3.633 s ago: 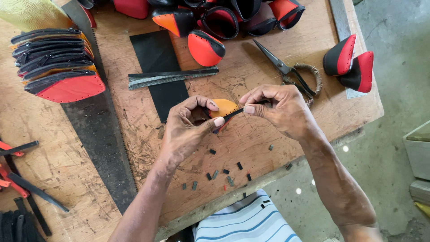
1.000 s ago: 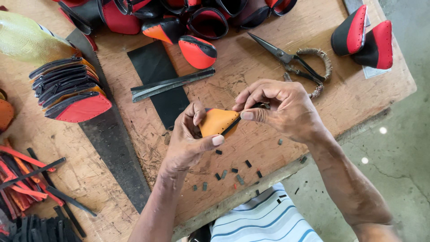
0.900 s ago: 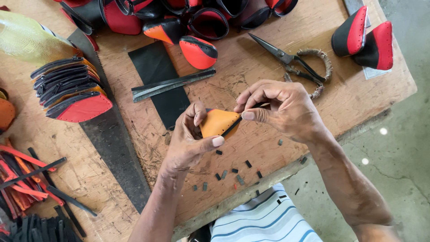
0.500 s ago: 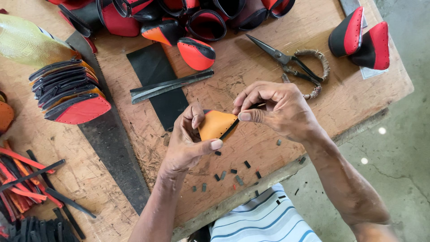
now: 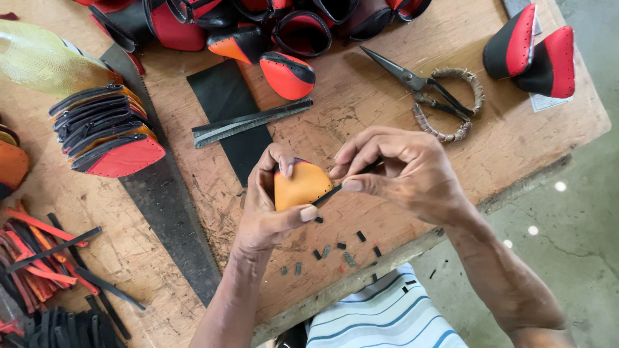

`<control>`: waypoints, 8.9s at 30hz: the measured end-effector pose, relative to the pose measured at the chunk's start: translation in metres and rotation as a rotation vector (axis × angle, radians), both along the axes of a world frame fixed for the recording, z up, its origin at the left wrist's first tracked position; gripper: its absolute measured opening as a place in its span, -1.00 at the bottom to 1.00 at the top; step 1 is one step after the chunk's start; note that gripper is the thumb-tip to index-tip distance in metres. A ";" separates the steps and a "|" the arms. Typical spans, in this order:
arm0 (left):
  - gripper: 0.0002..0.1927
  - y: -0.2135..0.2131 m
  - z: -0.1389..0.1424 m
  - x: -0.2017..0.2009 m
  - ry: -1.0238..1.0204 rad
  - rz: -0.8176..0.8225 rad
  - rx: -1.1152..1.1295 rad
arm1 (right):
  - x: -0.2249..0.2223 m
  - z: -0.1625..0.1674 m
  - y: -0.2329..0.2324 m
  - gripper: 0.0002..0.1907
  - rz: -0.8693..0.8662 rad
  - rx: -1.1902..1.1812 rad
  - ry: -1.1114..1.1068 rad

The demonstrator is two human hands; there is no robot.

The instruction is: The person assembles small shoe components by hand, pressing black rubber strips into pre-punched holes on orange and red parts. They use shears to trim excess material and place finished pieces on the table.

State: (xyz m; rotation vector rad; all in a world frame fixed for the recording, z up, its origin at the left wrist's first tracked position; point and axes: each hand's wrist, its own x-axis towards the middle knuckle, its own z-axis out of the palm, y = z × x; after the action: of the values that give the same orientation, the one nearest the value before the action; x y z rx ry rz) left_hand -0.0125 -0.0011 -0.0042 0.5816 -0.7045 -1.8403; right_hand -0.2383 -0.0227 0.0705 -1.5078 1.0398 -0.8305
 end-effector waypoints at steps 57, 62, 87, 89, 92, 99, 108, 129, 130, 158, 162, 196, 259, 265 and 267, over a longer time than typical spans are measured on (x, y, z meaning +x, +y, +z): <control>-0.23 -0.011 0.005 0.005 -0.387 -0.198 -0.216 | 0.016 -0.009 -0.032 -0.65 -0.004 0.323 0.651; -0.24 -0.010 0.007 0.005 -0.335 -0.209 -0.151 | 0.018 0.001 -0.038 -0.62 0.029 0.261 0.608; -0.41 -0.011 -0.005 0.007 -0.280 -0.161 -0.248 | 0.003 -0.032 -0.021 -0.84 -0.011 0.367 0.242; -0.40 -0.010 -0.008 0.004 -0.280 -0.125 -0.249 | 0.007 -0.029 -0.022 -0.85 0.004 0.332 0.229; -0.43 -0.009 -0.010 0.003 -0.317 -0.122 -0.252 | 0.009 -0.017 -0.020 -0.86 -0.025 0.324 0.275; -0.42 -0.007 -0.009 0.006 -0.359 -0.132 -0.277 | 0.003 -0.001 -0.008 -0.87 0.025 0.068 0.406; -0.33 -0.008 -0.006 0.007 -0.399 -0.177 -0.247 | 0.004 0.011 0.002 -0.81 0.063 -0.025 0.480; -0.41 -0.004 -0.017 0.005 -0.326 -0.081 -0.244 | 0.006 -0.018 -0.020 -0.89 -0.061 0.198 0.447; -0.41 -0.004 -0.018 0.004 -0.303 -0.078 -0.221 | 0.006 -0.018 -0.020 -0.89 -0.066 0.211 0.439; -0.23 -0.003 -0.004 0.012 -0.214 -0.172 -0.173 | 0.005 -0.021 -0.019 -0.90 0.020 0.228 0.361; -0.26 -0.003 -0.006 0.012 -0.242 -0.162 -0.211 | 0.006 -0.022 -0.021 -0.91 0.026 0.234 0.391; 0.02 -0.004 0.006 0.005 -0.818 -0.116 -0.258 | 0.019 -0.019 -0.016 -0.70 0.178 0.217 0.400; -0.66 -0.002 -0.026 -0.001 -0.352 0.227 -0.076 | -0.059 -0.038 0.076 -0.59 0.013 0.610 0.364; -0.65 -0.004 -0.022 0.002 -0.331 0.210 -0.077 | -0.043 -0.042 0.073 -0.49 0.144 0.487 0.633; -0.65 -0.004 -0.021 0.002 -0.322 0.198 -0.068 | -0.042 -0.042 0.071 -0.52 0.106 0.460 0.578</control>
State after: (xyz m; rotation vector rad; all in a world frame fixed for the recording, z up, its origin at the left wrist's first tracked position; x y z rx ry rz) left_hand -0.0106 -0.0054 -0.0250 0.8830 -0.8847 -1.5495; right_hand -0.2804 0.0482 0.0288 -1.4053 1.4370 -0.0483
